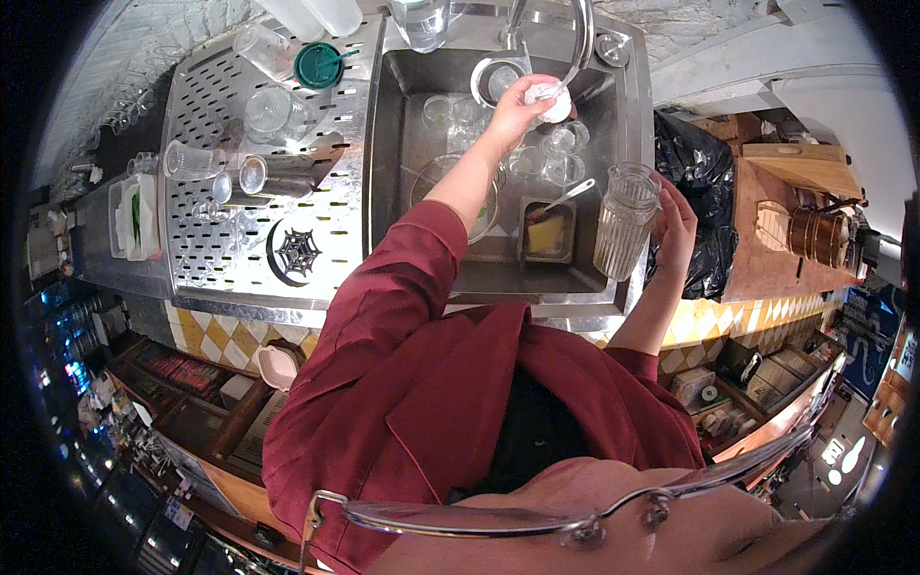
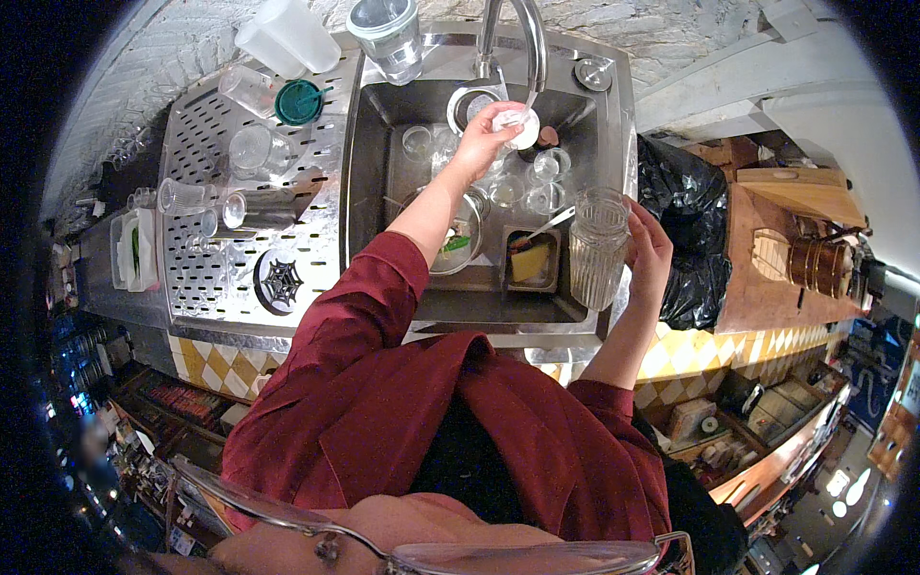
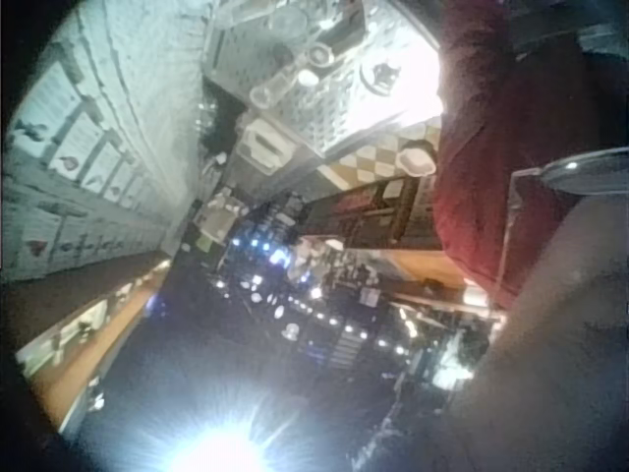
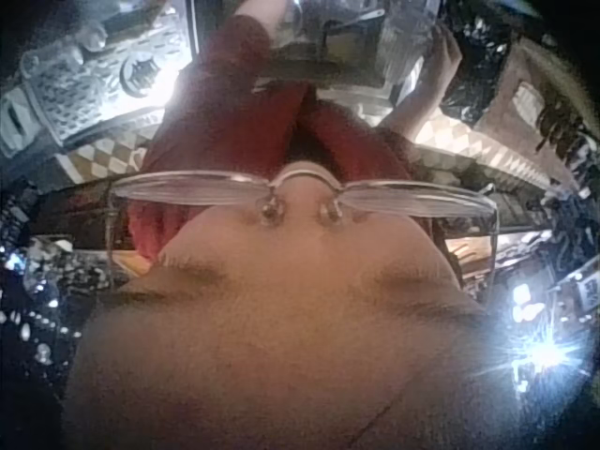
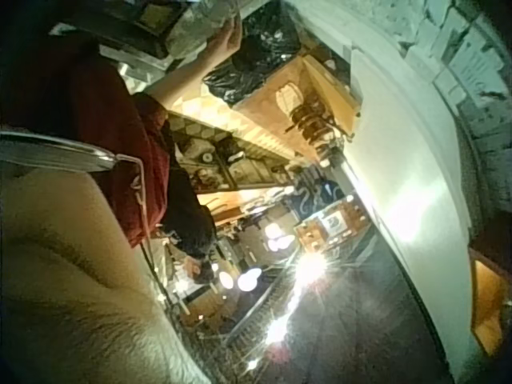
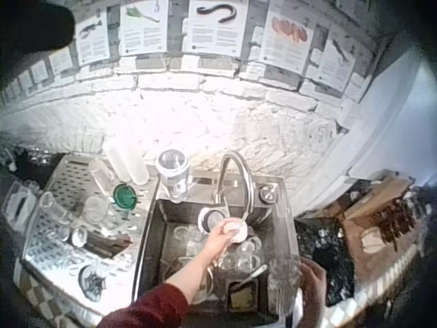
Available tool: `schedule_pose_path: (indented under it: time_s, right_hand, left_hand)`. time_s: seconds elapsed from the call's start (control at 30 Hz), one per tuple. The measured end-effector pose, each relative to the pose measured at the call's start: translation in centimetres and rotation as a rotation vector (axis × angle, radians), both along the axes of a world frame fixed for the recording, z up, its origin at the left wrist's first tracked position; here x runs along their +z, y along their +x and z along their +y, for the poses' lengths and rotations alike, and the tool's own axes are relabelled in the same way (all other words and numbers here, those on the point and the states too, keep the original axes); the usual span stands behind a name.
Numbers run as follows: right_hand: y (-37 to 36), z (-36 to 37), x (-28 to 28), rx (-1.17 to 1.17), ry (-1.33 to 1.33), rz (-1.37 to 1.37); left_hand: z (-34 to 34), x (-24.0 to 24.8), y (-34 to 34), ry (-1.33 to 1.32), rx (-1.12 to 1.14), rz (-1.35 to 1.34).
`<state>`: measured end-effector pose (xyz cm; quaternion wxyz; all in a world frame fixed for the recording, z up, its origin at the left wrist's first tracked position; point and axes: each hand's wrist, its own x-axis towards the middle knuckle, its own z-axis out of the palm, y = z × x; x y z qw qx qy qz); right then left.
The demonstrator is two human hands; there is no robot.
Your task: The person washes a glass, adds ice and a green garnish, and pours a liquid into it. They repeat this process for a second glass, using a scoop for ice and a kettle for the liquid.
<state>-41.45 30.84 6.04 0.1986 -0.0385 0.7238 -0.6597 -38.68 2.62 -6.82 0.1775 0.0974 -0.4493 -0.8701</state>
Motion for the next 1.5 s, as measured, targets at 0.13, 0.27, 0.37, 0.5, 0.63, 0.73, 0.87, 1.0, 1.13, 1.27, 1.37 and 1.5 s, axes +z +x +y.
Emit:
schedule_pose_path:
  time_s: [0.13, 0.27, 0.37, 0.5, 0.63, 0.73, 0.87, 1.0, 1.13, 1.27, 1.37, 1.5]
  right_hand:
    - [-0.1, 0.3, -0.4, -0.004, -0.014, -0.008]
    - [0.0, 0.3, -0.3, -0.003, -0.003, -0.011]
    - [0.1, 0.4, -0.4, 0.008, 0.022, 0.004]
    - [0.1, 0.3, -0.7, 0.028, 0.023, 0.039]
    - [-0.7, -1.1, -2.3, 0.011, 0.060, 0.068]
    - [-1.7, -6.4, -0.9, 0.152, 0.104, 0.002]
    - [-5.0, -13.9, -3.1, 0.270, -0.088, -0.213]
    - [-6.9, -17.8, -6.3, 0.388, -0.332, -0.610]
    - [-6.7, -17.8, -8.9, 0.392, -0.464, -0.751]
    - [-5.5, -15.9, -9.1, 0.186, -0.411, -0.746]
    - [-4.4, -12.7, -8.7, 0.235, -0.383, -0.768]
    - [-2.8, -8.0, -8.0, 0.243, -0.478, -0.914]
  left_hand:
    - [0.1, 0.9, 0.1, 0.010, -0.040, 0.040]
    - [-0.1, 1.0, 0.0, 0.010, -0.093, 0.081]
    - [0.1, 1.0, -0.2, -0.085, -0.063, 0.056]
    - [-0.7, 0.0, -0.7, -0.792, 0.162, 0.058]
    - [-1.5, 2.4, 0.0, -0.753, 0.108, -0.024]
    - [-3.4, 3.0, -0.1, -0.443, 0.341, 0.049]
    - [-7.1, 2.3, 0.5, 0.130, 0.283, -0.122]
    - [-7.3, 0.3, 0.7, 0.499, 0.143, -0.296]
    - [-8.1, -0.9, -0.9, 0.586, 0.207, -0.208]
    - [-8.1, -0.6, -2.7, 0.594, 0.278, -0.269]
    - [-8.6, -1.4, -4.0, 0.622, 0.386, -0.311]
    - [-7.1, -1.1, -4.1, 0.209, 0.488, -0.251]
